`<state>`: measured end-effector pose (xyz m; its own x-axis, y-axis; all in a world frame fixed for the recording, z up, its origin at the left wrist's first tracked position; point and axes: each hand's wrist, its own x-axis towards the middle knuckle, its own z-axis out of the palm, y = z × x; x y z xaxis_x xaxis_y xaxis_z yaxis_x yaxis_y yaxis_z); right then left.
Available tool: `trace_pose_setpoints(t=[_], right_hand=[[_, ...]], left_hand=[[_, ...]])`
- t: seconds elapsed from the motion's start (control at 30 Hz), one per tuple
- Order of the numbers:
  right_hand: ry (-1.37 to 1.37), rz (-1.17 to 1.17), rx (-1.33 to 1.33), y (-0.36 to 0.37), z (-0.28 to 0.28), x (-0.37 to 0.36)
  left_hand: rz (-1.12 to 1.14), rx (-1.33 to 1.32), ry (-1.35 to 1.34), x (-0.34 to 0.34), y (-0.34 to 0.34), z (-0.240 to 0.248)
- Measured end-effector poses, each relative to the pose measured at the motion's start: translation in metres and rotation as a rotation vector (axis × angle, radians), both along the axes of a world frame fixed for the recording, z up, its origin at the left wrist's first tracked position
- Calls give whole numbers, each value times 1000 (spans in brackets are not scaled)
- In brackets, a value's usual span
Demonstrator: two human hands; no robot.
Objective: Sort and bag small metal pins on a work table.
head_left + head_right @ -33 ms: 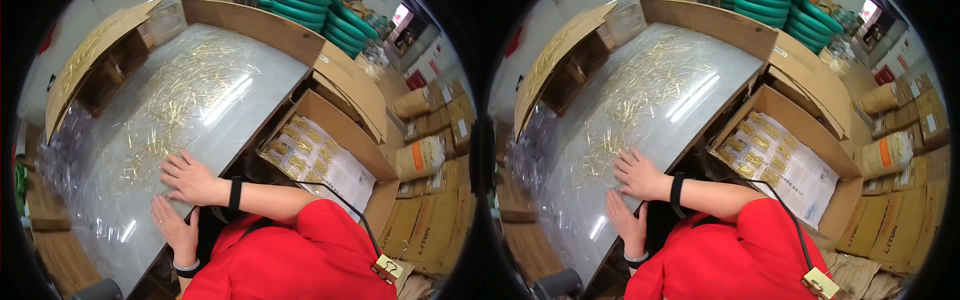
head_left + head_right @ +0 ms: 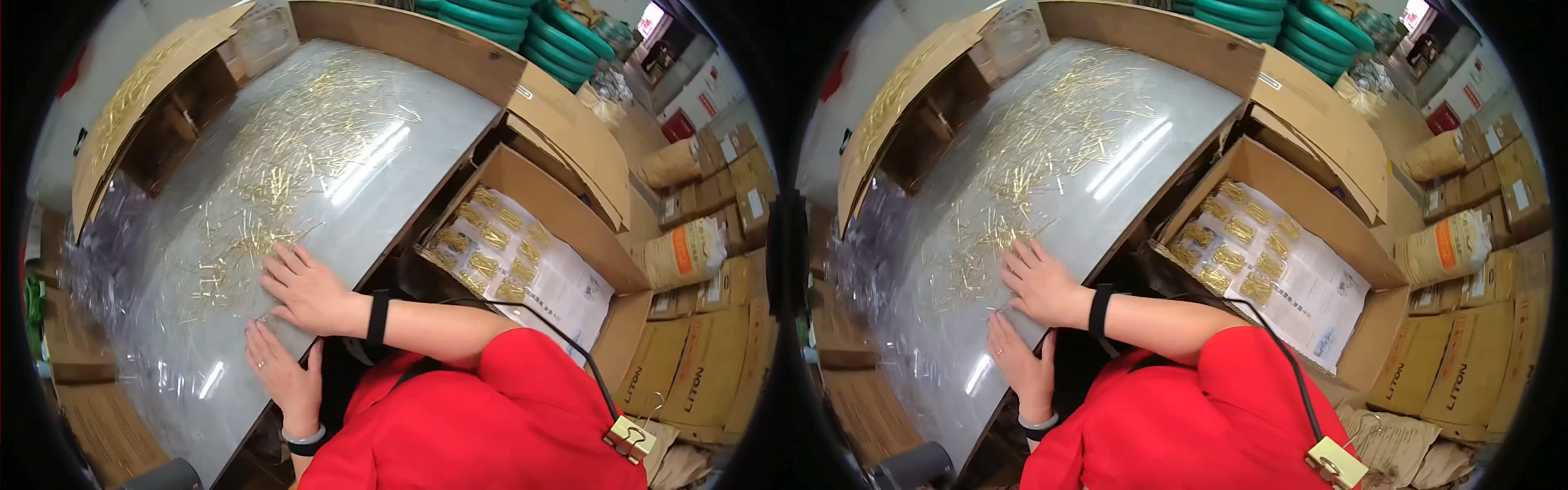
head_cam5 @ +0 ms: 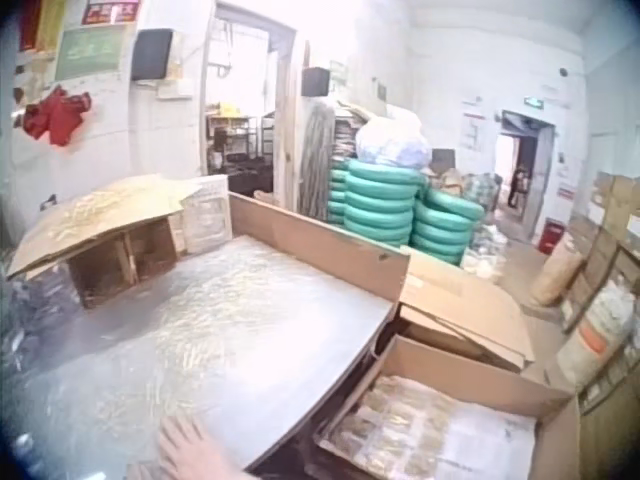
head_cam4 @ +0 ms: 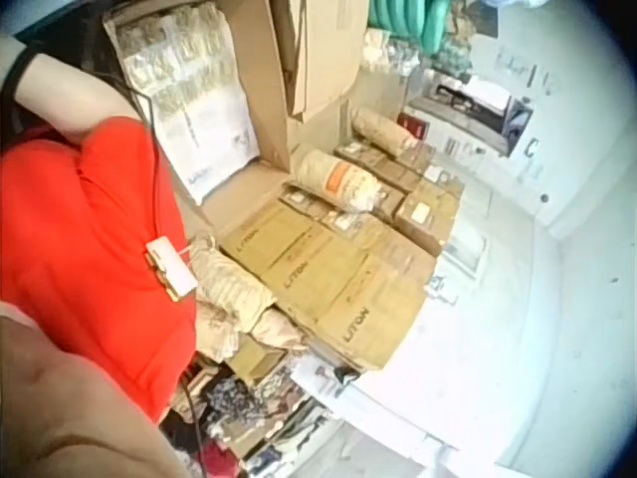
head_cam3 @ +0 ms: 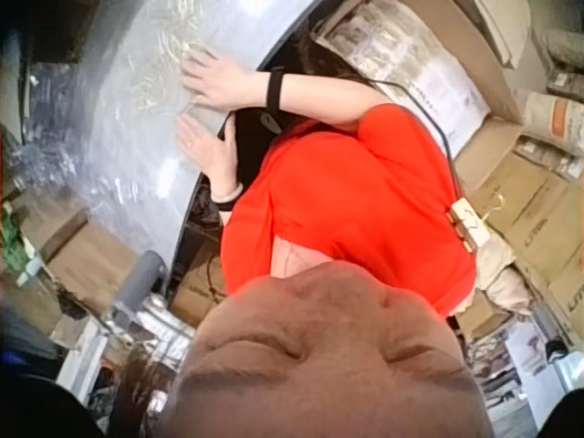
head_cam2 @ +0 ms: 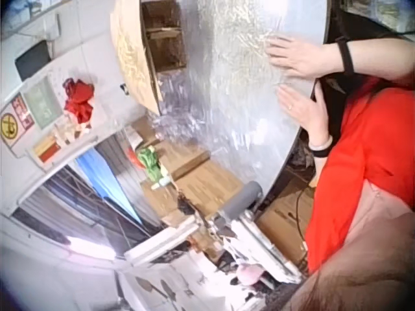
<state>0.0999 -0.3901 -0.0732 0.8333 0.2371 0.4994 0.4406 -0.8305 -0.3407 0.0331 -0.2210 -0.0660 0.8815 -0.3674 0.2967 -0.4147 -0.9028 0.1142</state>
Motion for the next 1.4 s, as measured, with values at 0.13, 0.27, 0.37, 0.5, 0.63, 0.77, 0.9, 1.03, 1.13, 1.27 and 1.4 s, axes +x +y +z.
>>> trace_pose_setpoints(t=[0.13,0.27,0.37,0.5,0.63,0.77,0.9,1.03,1.13,1.27,1.4], right_hand=[[35,213,-6,-2,1,-2],[-80,73,38,-3,0,-5],[29,162,17,-8,1,0],[97,146,62,-11,6,2],[-5,313,141,-10,12,-5],[82,162,179,-15,17,1],[12,144,-38,-22,34,-15],[122,346,-146,-18,21,-7],[90,176,-137,-12,25,-10],[60,145,-128,-6,18,-6],[82,400,-136,-10,27,-5]], left_hand=[[-27,78,-19,3,-3,2],[-28,74,-29,1,-5,3],[-22,87,-41,0,-6,2],[-7,71,-48,-1,-9,2],[14,8,-36,-2,-7,6],[32,-35,-5,-5,-6,5],[-19,-137,0,-1,-7,17],[-21,-243,-16,-4,-1,13],[-16,-270,-38,-6,2,11],[-9,-257,-43,-8,2,4],[-20,-276,-38,-4,-2,6]])
